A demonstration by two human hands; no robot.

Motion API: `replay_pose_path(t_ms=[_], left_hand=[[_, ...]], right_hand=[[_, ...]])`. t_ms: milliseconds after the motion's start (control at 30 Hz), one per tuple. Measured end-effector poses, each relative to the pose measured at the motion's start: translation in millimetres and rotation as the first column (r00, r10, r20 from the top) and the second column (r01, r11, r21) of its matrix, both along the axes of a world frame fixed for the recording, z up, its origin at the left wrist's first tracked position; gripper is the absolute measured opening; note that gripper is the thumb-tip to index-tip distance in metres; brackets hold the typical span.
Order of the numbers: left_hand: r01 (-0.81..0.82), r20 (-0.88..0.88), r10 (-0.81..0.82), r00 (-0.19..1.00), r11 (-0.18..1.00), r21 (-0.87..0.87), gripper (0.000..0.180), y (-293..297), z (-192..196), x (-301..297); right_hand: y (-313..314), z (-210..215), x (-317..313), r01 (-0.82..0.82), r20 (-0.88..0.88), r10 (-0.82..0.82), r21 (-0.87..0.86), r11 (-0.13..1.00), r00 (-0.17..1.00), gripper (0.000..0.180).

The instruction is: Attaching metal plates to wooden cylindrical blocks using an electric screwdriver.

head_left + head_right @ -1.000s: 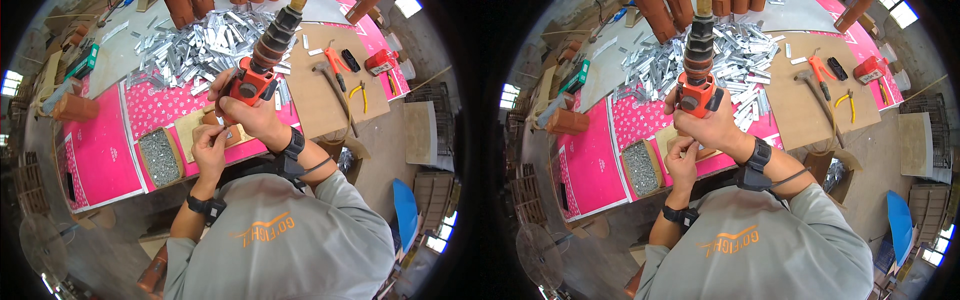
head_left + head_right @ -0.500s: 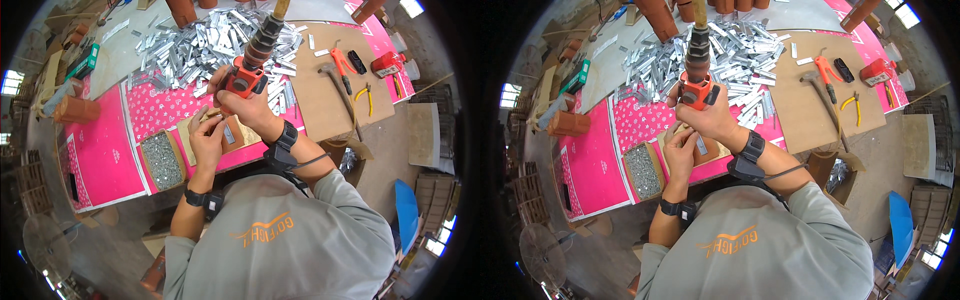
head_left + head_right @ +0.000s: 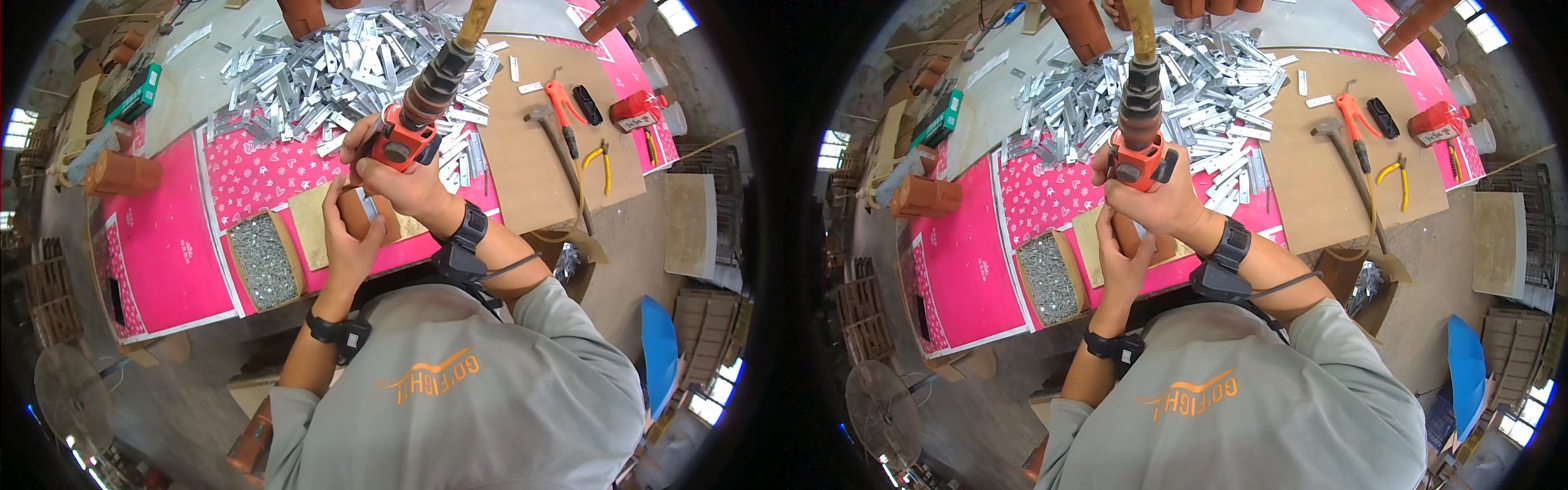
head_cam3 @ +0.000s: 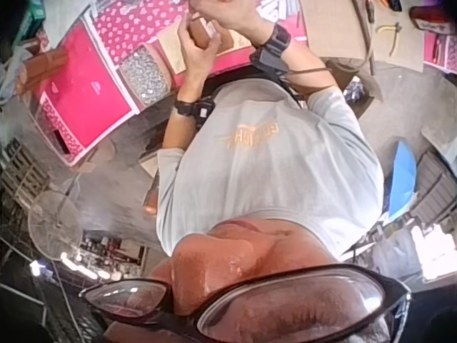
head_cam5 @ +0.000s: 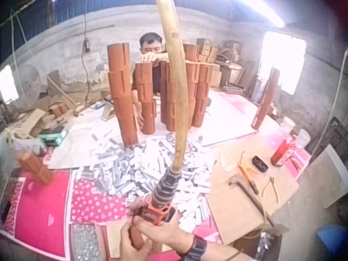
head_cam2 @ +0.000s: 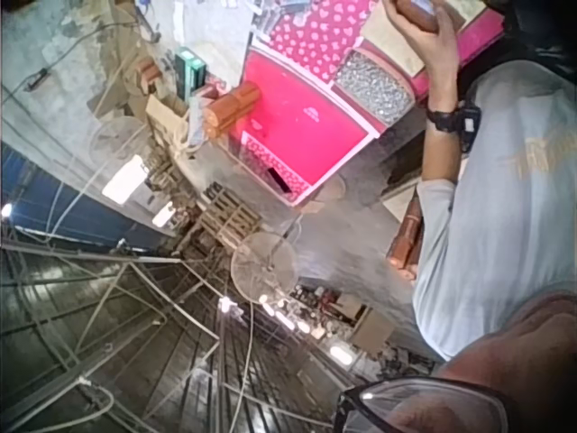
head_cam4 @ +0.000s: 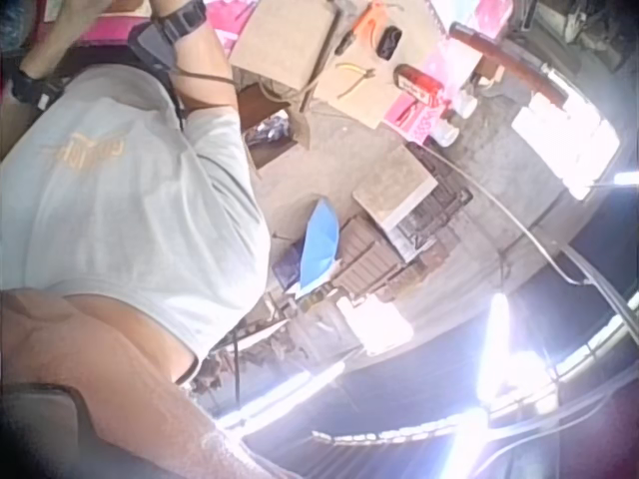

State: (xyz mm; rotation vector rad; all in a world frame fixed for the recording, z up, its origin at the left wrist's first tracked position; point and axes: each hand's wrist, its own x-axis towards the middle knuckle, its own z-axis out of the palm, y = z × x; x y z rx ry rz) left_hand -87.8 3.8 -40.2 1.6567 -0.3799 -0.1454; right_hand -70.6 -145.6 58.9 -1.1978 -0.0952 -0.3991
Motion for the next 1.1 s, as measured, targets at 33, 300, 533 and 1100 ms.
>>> replay_pose_path(t_ms=[33,300,533,1100], left_hand=[[0.044,0.022,-0.044,0.999,0.999,0.031,0.074,2,-5,0],[0.103,0.122,-0.110,0.986,0.993,0.066,0.085,4,-19,1],[0.098,0.106,-0.096,0.990,0.995,-0.017,0.087,-1,-14,1],[-0.001,0.321,-0.129,0.938,0.927,0.374,0.104,5,13,3]], right_hand=[[-1,-1,0,-0.013,0.004,0.013,-0.013,1.000,1.000,0.021],[1,-1,-2,-0.012,0.020,0.012,-0.004,1.000,1.000,0.021],[3,-10,0,-0.036,-0.001,0.036,-0.113,0.993,0.999,0.020],[-8,26,-17,0.046,-0.027,-0.051,-0.153,0.987,0.998,0.024]])
